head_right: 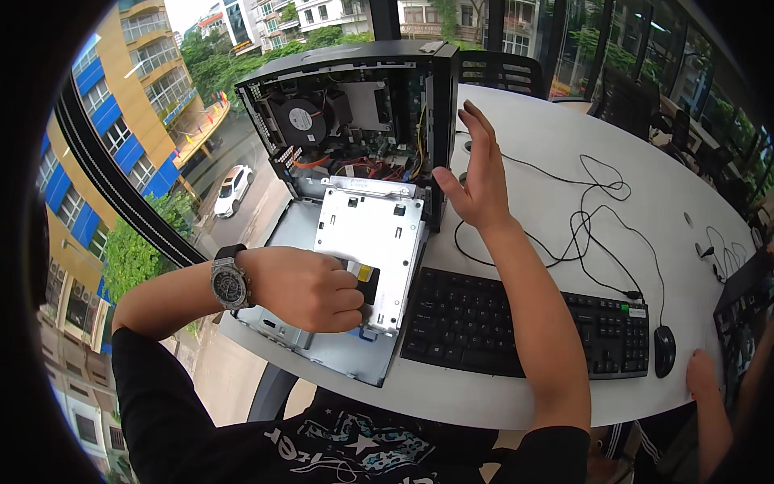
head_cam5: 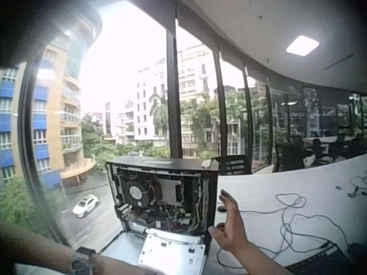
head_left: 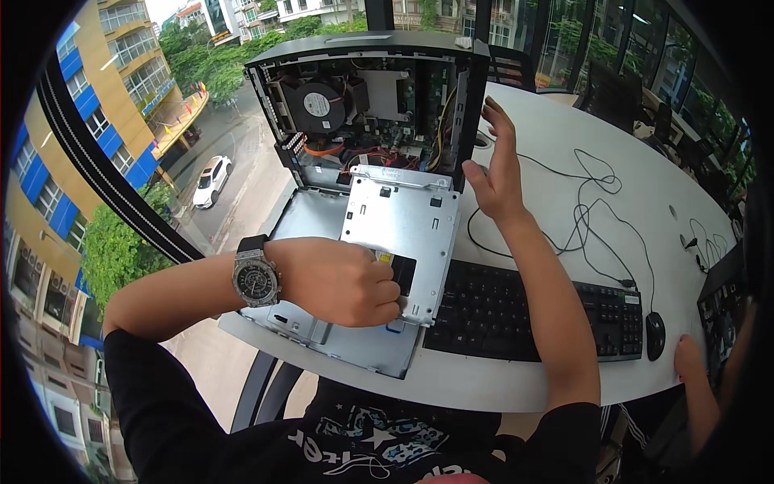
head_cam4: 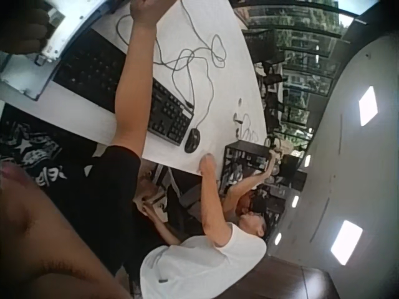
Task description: Disassembling a desktop PC tower to inspect or remove internal components like RAM modules.
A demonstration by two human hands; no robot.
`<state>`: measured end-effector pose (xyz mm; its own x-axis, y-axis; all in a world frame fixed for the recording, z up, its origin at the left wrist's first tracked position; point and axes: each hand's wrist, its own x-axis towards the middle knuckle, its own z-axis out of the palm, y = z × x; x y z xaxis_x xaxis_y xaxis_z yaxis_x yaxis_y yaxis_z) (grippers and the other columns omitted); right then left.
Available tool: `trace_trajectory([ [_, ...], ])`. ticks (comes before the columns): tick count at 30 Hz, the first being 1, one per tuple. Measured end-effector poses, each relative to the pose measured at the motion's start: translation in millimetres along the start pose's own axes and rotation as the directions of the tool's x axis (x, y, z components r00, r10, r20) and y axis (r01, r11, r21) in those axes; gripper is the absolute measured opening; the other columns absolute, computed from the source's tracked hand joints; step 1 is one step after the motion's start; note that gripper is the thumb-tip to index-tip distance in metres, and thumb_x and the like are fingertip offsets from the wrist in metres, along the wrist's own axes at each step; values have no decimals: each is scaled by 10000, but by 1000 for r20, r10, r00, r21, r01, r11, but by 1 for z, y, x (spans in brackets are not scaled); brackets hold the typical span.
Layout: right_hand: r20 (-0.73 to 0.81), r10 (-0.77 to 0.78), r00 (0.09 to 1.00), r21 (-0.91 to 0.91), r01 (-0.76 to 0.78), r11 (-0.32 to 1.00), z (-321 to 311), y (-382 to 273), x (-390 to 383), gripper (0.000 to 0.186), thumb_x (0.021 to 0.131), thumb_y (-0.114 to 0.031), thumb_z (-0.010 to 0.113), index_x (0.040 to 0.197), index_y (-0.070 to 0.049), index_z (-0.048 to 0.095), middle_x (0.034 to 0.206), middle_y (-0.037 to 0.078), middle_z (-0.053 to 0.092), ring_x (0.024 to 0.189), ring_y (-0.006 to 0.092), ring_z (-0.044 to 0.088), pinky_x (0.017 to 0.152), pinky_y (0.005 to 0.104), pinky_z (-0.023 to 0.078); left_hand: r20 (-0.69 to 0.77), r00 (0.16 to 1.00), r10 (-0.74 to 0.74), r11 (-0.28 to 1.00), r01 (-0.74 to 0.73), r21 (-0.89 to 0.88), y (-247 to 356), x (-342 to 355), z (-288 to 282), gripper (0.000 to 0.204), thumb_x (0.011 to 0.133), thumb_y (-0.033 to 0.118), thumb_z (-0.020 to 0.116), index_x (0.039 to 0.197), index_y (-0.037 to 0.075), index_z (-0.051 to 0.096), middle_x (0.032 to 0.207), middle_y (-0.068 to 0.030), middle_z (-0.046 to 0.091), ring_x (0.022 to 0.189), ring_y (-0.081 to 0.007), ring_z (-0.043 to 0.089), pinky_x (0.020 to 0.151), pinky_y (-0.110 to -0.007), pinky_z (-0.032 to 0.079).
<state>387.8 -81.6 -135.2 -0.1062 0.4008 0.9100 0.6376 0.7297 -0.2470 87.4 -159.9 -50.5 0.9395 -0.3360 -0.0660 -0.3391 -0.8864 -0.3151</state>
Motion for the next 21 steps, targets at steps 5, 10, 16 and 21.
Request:
trace_trajectory([
  [5, 28, -6, 1000, 27, 5, 1000, 3, -1, 1, 827, 968, -551, 565, 1520, 19, 333, 1573, 273, 362, 1456, 434, 387, 1190, 487, 328, -42, 999, -26, 987, 19, -159, -2, -2, 10, 130, 855, 153, 636, 836, 40, 575, 761, -44, 574, 732, -202, 646, 635, -328, 572],
  [10, 33, 21, 999, 78, -23, 997, 4, 1, 0, 835, 962, -540, 579, 1519, 30, 329, 1563, 281, 368, 1461, 437, 373, 1191, 484, 323, -22, 999, -29, 977, 23, -211, -6, -6, 22, 156, 836, 168, 641, 793, 80, 519, 770, -34, 517, 696, -188, 595, 620, -325, 539],
  [16, 28, -7, 1000, 85, 5, 996, 6, 0, 1, 833, 965, -528, 578, 1510, 49, 325, 1557, 295, 366, 1459, 445, 367, 1198, 488, 311, 29, 999, -46, 968, 52, -247, -11, -11, 33, 180, 842, 192, 650, 795, 76, 521, 776, -43, 526, 729, -210, 608, 636, -341, 549],
  [21, -39, -74, 996, -12, 74, 997, 5, -3, 1, 754, 947, -408, 651, 1488, 27, 359, 1546, 284, 383, 1400, 425, 431, 1168, 486, 358, 1, 994, -112, 976, 110, -189, -15, -10, 34, 229, 896, 259, 654, 819, 80, 535, 791, -47, 541, 753, -213, 620, 648, -356, 553],
])
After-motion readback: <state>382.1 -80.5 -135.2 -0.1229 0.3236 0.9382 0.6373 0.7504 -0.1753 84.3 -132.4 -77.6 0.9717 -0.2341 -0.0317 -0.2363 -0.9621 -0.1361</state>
